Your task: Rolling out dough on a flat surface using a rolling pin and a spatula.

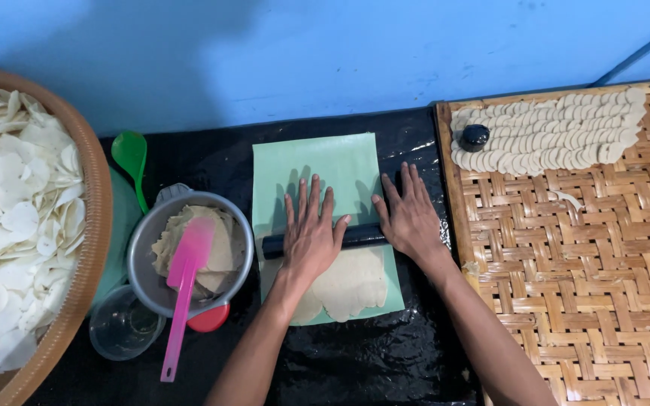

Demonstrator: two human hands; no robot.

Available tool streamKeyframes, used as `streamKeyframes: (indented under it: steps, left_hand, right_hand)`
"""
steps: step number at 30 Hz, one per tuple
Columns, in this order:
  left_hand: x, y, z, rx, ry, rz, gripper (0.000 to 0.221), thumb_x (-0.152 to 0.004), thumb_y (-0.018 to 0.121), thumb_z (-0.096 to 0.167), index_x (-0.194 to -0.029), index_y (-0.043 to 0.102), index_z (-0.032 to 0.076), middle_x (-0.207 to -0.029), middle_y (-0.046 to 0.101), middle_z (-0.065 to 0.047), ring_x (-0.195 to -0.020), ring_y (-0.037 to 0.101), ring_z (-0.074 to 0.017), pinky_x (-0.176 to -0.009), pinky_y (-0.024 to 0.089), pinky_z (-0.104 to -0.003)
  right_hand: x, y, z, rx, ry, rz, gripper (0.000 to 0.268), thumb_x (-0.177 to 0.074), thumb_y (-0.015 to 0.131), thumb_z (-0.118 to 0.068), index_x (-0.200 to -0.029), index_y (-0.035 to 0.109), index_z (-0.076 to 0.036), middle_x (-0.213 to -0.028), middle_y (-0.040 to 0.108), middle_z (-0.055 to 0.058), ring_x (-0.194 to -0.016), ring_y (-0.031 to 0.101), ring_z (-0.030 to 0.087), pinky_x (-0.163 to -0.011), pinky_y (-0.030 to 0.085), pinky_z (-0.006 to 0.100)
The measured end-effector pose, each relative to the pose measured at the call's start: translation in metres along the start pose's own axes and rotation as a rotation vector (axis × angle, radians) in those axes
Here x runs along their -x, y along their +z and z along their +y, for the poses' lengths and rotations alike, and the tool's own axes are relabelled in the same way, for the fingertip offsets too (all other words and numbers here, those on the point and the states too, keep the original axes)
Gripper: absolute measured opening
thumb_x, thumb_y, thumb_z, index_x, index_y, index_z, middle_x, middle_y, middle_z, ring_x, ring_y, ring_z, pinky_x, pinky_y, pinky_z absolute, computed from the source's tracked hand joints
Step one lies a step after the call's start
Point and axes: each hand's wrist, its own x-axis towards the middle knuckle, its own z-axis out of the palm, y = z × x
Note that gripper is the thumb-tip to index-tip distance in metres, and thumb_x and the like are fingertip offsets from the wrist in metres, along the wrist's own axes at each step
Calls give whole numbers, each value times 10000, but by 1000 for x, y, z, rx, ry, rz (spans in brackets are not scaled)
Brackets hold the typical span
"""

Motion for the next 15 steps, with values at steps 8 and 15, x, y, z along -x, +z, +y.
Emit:
streamKeyframes:
  steps: [8, 15]
  left_hand:
    - [0, 0, 3, -16, -33, -23, 643, -1070, 379, 453, -1482, 472, -32, -1630, 262, -283, -1541, 138, -458, -1219, 100, -625]
    - [0, -3, 5, 11, -38, -10, 641, -1070, 378, 450, -1478, 483, -33, -1631, 285, -277, -1549, 157, -448, -1230, 113, -616]
  right_hand:
    - [3, -2, -1, 6, -31, 11, 573, -1057, 437, -431, -1424, 572, -12, -1562, 353, 365, -1504, 293, 469, -1224, 252, 516]
    - [4, -1, -2, 1, -7, 19, 584, -1051, 431, -437, -1436, 567, -19, -1555, 368, 351, -1487, 313, 459, -1212, 258, 508]
